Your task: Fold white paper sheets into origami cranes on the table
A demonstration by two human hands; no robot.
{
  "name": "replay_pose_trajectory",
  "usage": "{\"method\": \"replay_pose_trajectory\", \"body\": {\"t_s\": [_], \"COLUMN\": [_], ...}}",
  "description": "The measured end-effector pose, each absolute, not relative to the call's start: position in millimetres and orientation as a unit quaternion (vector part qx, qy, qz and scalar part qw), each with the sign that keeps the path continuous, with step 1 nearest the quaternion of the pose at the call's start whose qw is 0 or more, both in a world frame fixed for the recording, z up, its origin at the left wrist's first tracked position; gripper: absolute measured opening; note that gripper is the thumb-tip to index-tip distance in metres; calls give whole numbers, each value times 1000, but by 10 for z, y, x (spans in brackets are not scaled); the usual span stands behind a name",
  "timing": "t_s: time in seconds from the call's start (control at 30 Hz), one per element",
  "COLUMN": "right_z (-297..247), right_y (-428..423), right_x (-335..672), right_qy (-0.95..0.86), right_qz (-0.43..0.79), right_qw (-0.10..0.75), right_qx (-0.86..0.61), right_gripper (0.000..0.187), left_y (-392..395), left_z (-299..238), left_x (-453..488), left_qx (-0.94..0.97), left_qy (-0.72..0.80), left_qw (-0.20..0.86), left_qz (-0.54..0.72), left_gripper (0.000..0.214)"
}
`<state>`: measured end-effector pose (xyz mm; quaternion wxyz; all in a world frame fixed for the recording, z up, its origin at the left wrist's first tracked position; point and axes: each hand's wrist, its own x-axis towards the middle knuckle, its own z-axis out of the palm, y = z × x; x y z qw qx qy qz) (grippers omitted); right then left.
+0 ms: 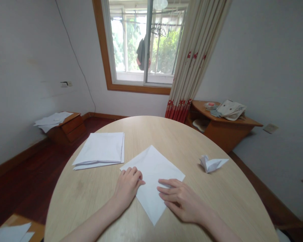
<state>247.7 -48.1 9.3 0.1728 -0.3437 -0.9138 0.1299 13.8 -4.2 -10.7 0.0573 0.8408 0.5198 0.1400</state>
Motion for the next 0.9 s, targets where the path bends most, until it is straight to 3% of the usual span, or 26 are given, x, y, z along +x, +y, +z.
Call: {"method": "replay_pose_trajectory", "body": {"t_s": [0.33, 0.9], "right_z": [123, 30], "right_y": [-541, -448], "right_x": [2353, 2424], "right_qy": [-918, -891], "right_qz": [171, 177], "right_qw": [133, 76], "right_qx": [-333, -410], "right_gripper": [39, 54], "left_y": [4, -55], "left_z": [-200, -247], "left_x": [137, 129], "left_qx": [837, 869], "left_qy": [510, 405], "left_qw": [71, 106], "left_qz": [184, 264], "left_gripper": [5, 22]}}
